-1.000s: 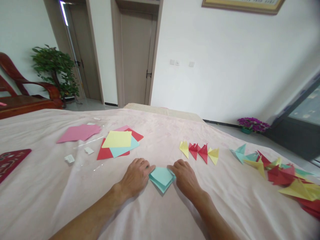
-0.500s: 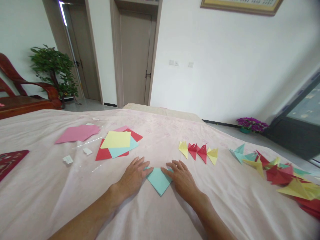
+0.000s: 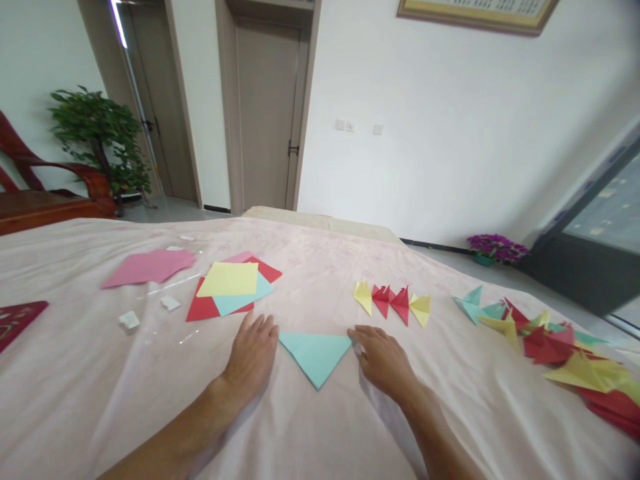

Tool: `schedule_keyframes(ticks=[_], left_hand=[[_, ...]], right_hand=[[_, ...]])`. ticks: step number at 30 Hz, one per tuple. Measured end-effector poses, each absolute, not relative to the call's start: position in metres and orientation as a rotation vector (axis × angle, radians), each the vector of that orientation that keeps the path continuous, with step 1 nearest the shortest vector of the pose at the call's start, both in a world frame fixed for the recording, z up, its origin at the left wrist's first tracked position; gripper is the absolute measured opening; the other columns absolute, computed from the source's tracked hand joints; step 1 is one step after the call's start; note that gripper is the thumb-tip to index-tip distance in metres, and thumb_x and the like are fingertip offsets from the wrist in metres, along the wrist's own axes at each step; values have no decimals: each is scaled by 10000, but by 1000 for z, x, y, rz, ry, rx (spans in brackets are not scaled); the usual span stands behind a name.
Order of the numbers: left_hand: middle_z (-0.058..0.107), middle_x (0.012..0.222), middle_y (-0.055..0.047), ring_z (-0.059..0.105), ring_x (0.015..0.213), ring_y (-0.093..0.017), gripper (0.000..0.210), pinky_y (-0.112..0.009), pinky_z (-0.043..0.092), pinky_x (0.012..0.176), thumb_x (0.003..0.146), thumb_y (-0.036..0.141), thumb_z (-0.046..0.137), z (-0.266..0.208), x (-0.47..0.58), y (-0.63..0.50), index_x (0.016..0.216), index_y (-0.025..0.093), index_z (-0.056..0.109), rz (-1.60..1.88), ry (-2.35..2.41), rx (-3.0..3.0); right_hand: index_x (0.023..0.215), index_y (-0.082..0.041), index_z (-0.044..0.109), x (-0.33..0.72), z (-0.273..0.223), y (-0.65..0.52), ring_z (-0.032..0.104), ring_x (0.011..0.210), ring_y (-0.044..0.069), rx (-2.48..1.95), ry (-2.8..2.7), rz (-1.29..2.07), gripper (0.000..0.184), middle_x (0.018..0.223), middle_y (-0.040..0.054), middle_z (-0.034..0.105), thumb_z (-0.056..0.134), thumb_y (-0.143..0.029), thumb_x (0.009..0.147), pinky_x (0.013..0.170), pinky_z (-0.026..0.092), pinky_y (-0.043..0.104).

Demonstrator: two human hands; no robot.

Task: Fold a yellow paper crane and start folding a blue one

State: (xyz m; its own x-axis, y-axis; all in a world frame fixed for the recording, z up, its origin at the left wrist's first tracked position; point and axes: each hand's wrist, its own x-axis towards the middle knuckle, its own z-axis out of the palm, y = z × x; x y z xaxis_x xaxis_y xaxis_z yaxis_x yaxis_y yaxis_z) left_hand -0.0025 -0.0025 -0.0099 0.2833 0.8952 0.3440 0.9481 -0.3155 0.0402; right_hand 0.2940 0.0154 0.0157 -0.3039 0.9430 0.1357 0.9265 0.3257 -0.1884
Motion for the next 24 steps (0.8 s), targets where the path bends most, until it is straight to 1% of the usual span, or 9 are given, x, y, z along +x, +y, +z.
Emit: schedule_keyframes(ticks=[3, 7, 9, 11, 14, 17, 20, 22, 24], left_hand=[[551, 1399, -139, 484, 1304, -303, 505, -523, 285, 1126, 815, 16, 420, -9, -2, -3, 1253, 179, 613, -565, -1662, -2434], [469, 1485, -59, 352, 1408, -266, 691, -509, 262, 1151, 732, 14, 479, -7, 7, -10, 1372, 273, 506, -713, -1393, -2775], [491, 1469, -41, 341, 1414, -271, 672, -534, 224, 1159, 742, 55, 514, -8, 12, -11, 1366, 303, 510, -752, -1302, -2884], [551, 1415, -47, 382, 1389, -279, 564, -539, 220, 1153, 787, 113, 540, -10, 16, -9, 1318, 301, 563, -822, -1301, -2940], [674, 1251, -43, 547, 1238, -259, 365, -460, 293, 1114, 826, 185, 578, -13, 19, -2, 1160, 294, 677, -1099, -1468, -2940], [744, 978, -25, 660, 933, -209, 175, -332, 427, 913, 874, 278, 568, -13, 18, 6, 944, 263, 728, -1349, -1706, -2784], [630, 666, 4, 568, 631, -158, 323, -267, 396, 633, 930, 384, 472, -11, 17, 8, 741, 200, 658, -1471, -1941, -2533], [493, 555, 42, 462, 537, -129, 384, -248, 323, 545, 934, 417, 445, -10, 17, 8, 661, 186, 585, -1538, -2049, -2413], [419, 534, 62, 412, 522, -112, 391, -234, 294, 524, 924, 427, 454, -9, 17, 6, 635, 180, 547, -1586, -2096, -2368]], right_hand=[[1235, -284, 645, 290, 8, 22, 536, 1191, 262, -1602, -2228, 271, 637, 1307, 43, 617, 485, -38, 670, 971, 398, 403], [1124, -265, 706, 284, 0, 29, 570, 1094, 229, -1511, -2167, 349, 473, 1163, 41, 674, 519, -112, 718, 962, 402, 349], [1058, -252, 730, 281, -2, 30, 579, 1042, 230, -1487, -2114, 387, 401, 1063, 47, 693, 523, -136, 734, 945, 407, 349], [974, -237, 748, 278, -4, 31, 585, 1002, 237, -1473, -2050, 432, 322, 966, 49, 701, 527, -162, 752, 935, 411, 358], [898, -221, 754, 274, -7, 32, 601, 960, 242, -1449, -1943, 523, 237, 902, 54, 703, 539, -234, 799, 918, 427, 369], [1026, -184, 722, 269, -8, 32, 630, 920, 230, -1425, -1813, 630, 291, 953, 75, 704, 532, -312, 845, 861, 470, 354], [1288, -136, 572, 263, -7, 30, 650, 853, 212, -1384, -1684, 754, 496, 1029, 101, 689, 525, -404, 873, 763, 510, 329], [1375, -125, 481, 258, -5, 27, 647, 847, 213, -1320, -1557, 908, 622, 1069, 111, 672, 558, -469, 864, 736, 510, 324], [1398, -135, 460, 253, -2, 21, 632, 849, 220, -1277, -1443, 1047, 705, 1036, 98, 665, 628, -507, 822, 732, 495, 327]])
